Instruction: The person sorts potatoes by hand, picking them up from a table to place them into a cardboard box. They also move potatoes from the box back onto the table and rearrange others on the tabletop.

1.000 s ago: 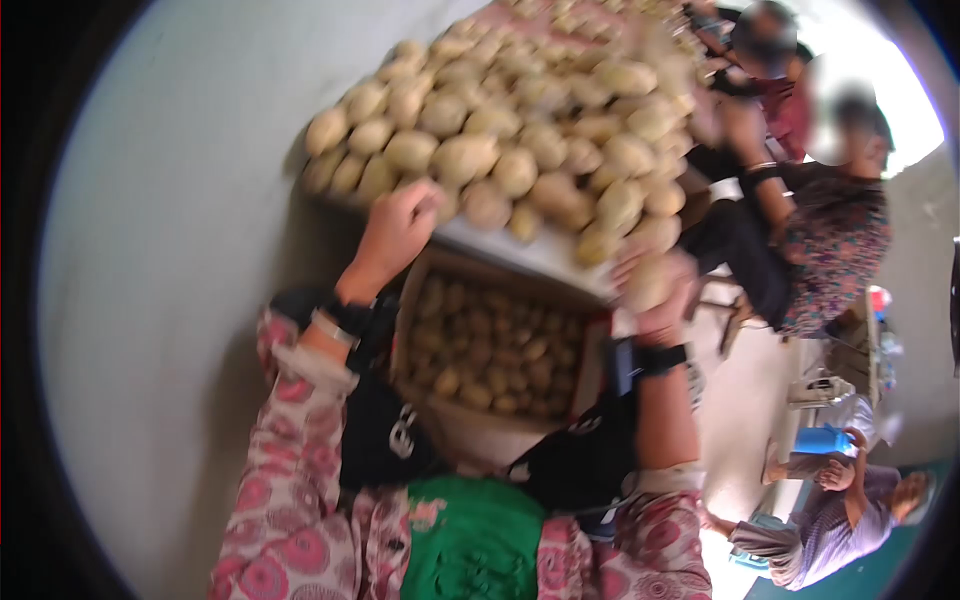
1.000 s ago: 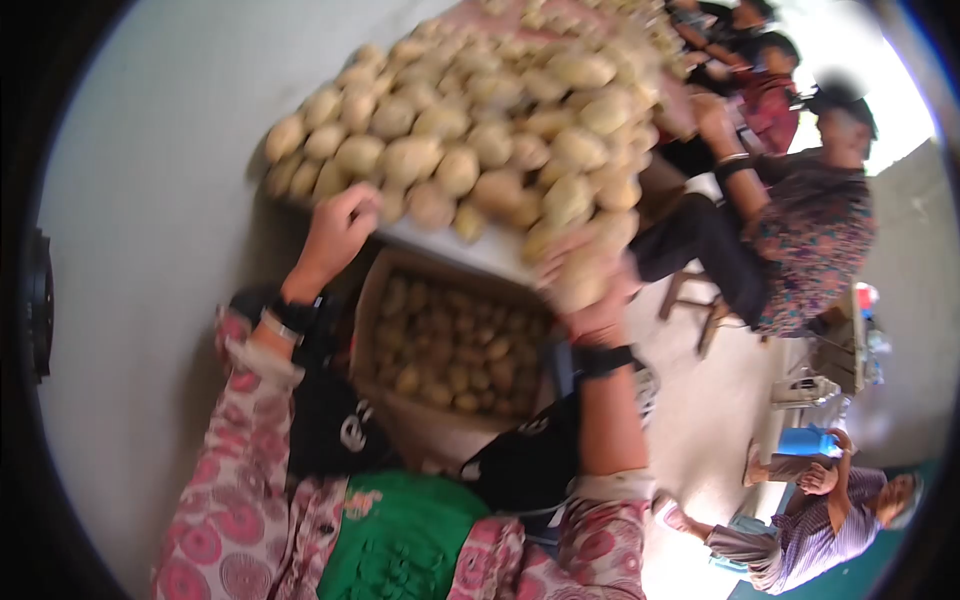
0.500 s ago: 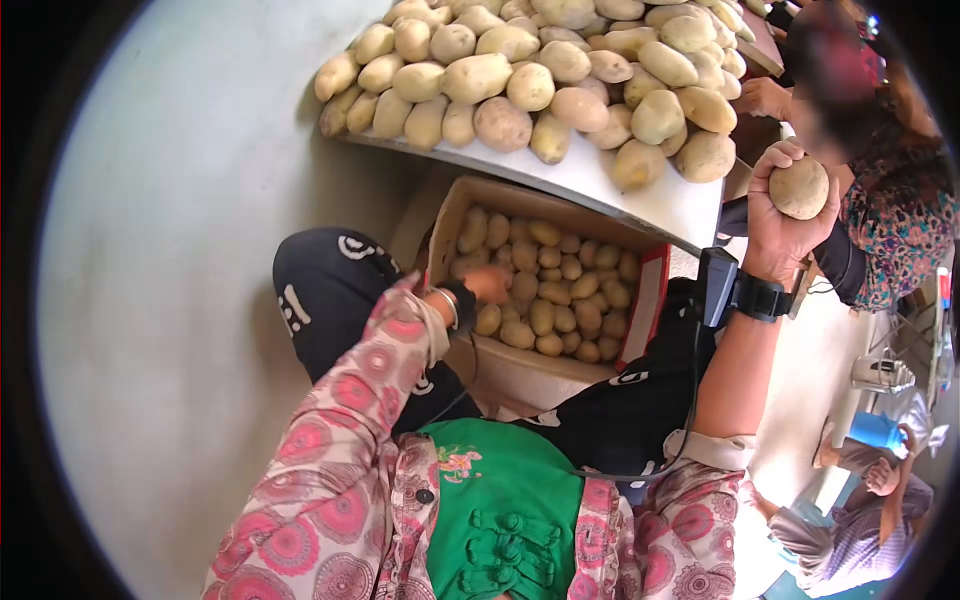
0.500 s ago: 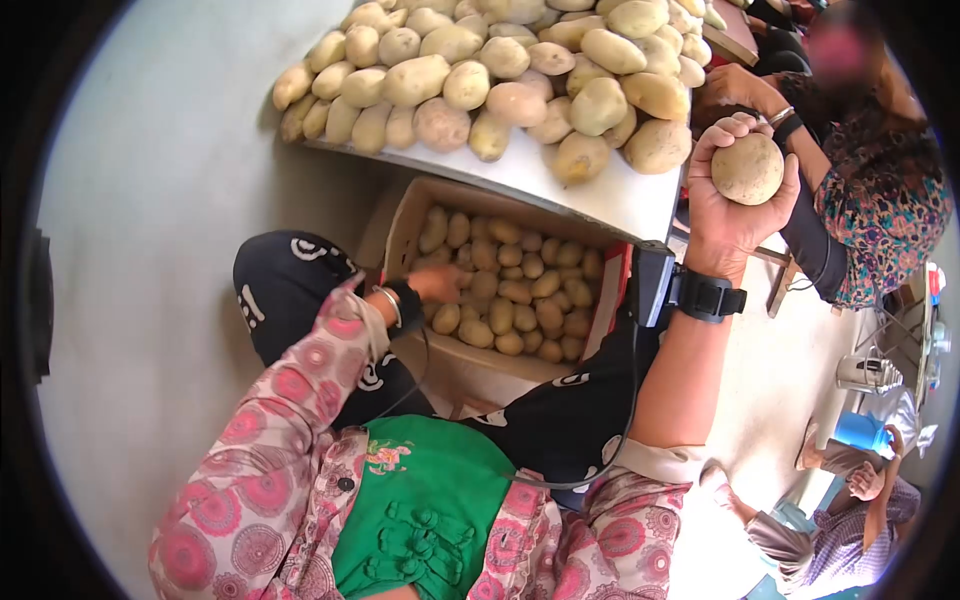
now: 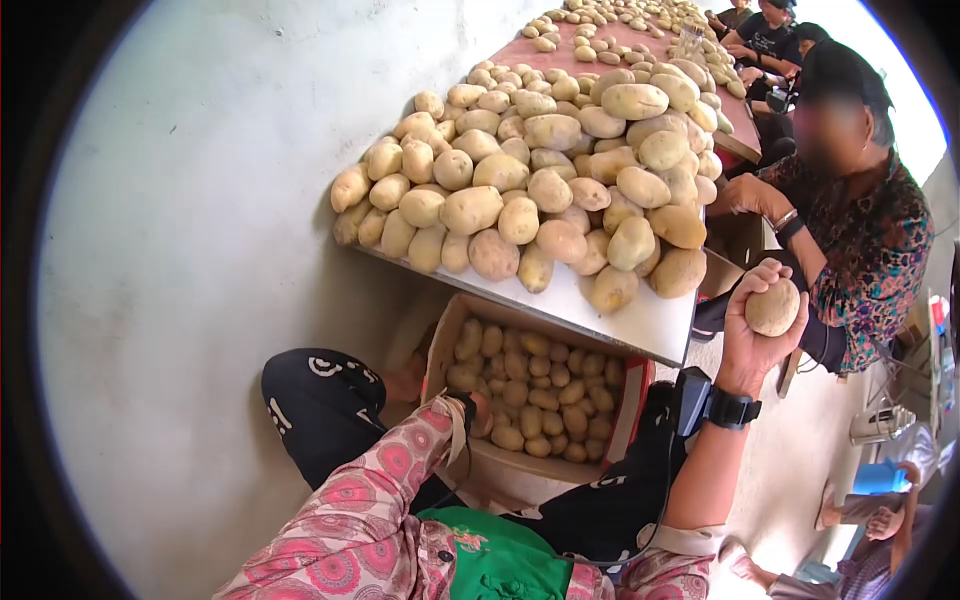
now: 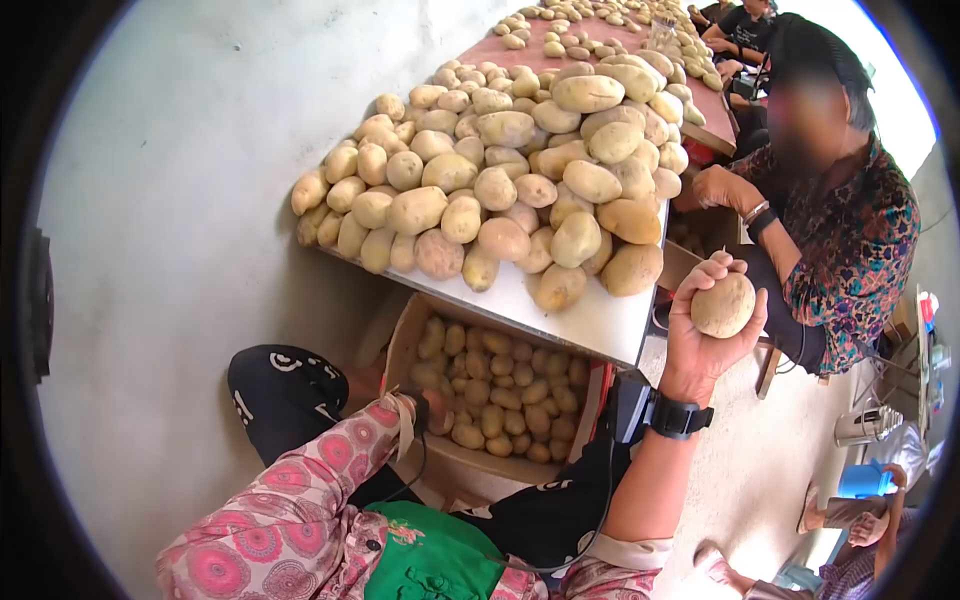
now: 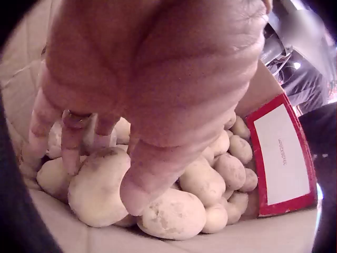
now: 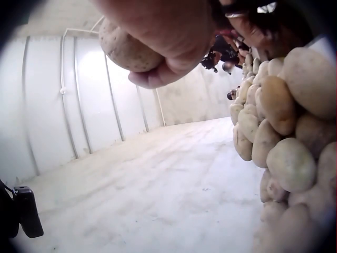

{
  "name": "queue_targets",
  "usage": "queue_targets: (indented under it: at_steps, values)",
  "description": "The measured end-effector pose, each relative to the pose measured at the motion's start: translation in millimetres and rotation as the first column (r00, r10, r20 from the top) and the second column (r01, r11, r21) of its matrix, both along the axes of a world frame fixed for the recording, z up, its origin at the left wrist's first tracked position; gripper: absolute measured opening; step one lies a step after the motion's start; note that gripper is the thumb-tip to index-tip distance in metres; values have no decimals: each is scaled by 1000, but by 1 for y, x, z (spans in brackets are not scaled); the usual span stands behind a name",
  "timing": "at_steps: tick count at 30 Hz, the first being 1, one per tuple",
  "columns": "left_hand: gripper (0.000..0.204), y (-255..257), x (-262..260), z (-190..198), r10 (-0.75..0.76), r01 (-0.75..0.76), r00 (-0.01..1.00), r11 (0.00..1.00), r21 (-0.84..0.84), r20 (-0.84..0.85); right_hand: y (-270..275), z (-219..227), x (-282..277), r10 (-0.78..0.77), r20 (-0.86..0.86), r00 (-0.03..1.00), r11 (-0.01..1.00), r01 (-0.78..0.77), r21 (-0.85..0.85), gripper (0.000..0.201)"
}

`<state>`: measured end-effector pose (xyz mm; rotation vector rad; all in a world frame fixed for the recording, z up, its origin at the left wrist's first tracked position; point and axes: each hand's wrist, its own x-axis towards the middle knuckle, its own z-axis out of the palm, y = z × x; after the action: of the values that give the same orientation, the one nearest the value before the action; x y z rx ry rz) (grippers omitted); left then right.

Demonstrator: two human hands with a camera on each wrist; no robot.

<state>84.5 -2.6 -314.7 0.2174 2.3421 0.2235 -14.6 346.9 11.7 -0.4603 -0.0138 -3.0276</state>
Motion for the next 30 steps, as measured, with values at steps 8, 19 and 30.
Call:
queue_targets:
  at_steps: [8,19,30]
  values:
    - [54,13,15,7,12,-18,998,996,87,66,-7,1,-2,-9,5,1000,999,9,39,28]
    - [55,25,25,22,-24,-12,989,971,239,148,-13,2,-2,3,65,998,996,-9,88,28]
    - [56,41,0,51,-29,-56,958,957,285,285,-24,-1,-8,27,48,998,994,-32,107,28]
